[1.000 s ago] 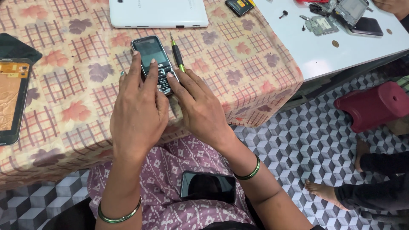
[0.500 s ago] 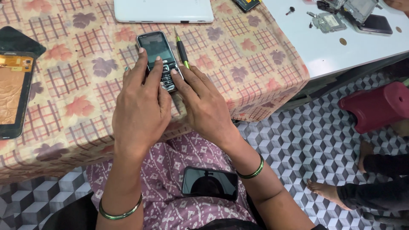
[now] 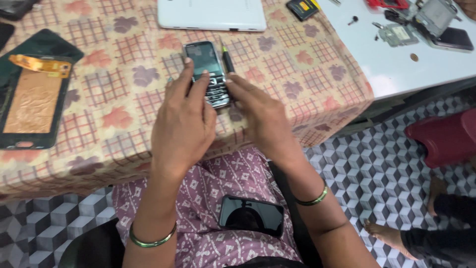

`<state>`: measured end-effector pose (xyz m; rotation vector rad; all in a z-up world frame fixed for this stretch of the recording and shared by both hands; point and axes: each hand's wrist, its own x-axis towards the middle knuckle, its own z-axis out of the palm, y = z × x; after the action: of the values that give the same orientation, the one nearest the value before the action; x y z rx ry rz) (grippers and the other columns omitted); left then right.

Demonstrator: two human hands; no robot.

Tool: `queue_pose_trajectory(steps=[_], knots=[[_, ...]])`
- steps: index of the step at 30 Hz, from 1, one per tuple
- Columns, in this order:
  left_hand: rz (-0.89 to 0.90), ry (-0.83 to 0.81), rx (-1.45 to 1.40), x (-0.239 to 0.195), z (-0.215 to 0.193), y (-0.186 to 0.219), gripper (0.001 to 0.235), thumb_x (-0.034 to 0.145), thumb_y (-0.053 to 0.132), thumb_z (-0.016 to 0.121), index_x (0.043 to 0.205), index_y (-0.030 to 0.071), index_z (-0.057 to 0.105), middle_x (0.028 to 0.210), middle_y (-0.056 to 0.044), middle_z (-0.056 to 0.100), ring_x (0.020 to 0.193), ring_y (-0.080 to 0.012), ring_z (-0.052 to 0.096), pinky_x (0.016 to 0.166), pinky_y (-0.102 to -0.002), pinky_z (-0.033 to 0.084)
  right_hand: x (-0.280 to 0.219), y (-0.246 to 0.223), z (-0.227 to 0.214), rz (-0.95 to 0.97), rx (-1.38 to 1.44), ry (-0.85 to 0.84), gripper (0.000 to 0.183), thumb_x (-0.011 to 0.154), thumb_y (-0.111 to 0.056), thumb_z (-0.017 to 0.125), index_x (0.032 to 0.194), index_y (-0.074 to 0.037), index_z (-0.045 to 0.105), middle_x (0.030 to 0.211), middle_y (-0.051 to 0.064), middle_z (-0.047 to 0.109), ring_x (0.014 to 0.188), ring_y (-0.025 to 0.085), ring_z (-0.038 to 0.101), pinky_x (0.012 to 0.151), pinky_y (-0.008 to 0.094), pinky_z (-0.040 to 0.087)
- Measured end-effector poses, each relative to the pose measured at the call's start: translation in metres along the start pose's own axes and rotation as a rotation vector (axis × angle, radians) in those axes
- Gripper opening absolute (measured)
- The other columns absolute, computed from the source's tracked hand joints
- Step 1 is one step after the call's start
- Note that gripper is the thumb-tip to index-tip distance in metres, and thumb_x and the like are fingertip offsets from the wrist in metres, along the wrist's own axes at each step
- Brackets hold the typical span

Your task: The person cleans a silver feature phone with a toothbrush and then uses a screwdriver to pry and adjust the front casing. The person also moves a white smartphone and a black phone back cover on the table.

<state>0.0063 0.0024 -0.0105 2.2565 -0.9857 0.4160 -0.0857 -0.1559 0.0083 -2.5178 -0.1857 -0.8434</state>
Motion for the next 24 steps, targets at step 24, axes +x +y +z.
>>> queue_pose_trajectory(steps=[24], knots=[[0.01, -0.071, -0.024, 0.0, -0.014, 0.008, 0.081, 0.082, 0.044, 0.08, 0.149, 0.011, 0.05, 0.154, -0.035, 0.032, 0.139, -0.0499, 0.041, 0.115, -0.054, 0.037, 0.029, 0.026, -0.012, -0.186, -0.09, -0.029, 0.035, 0.092, 0.009, 0.058, 0.123, -0.002, 0.071, 0.13, 0.02, 0.07, 0.114, 0.037, 0.069, 0.096, 0.042, 0.057]])
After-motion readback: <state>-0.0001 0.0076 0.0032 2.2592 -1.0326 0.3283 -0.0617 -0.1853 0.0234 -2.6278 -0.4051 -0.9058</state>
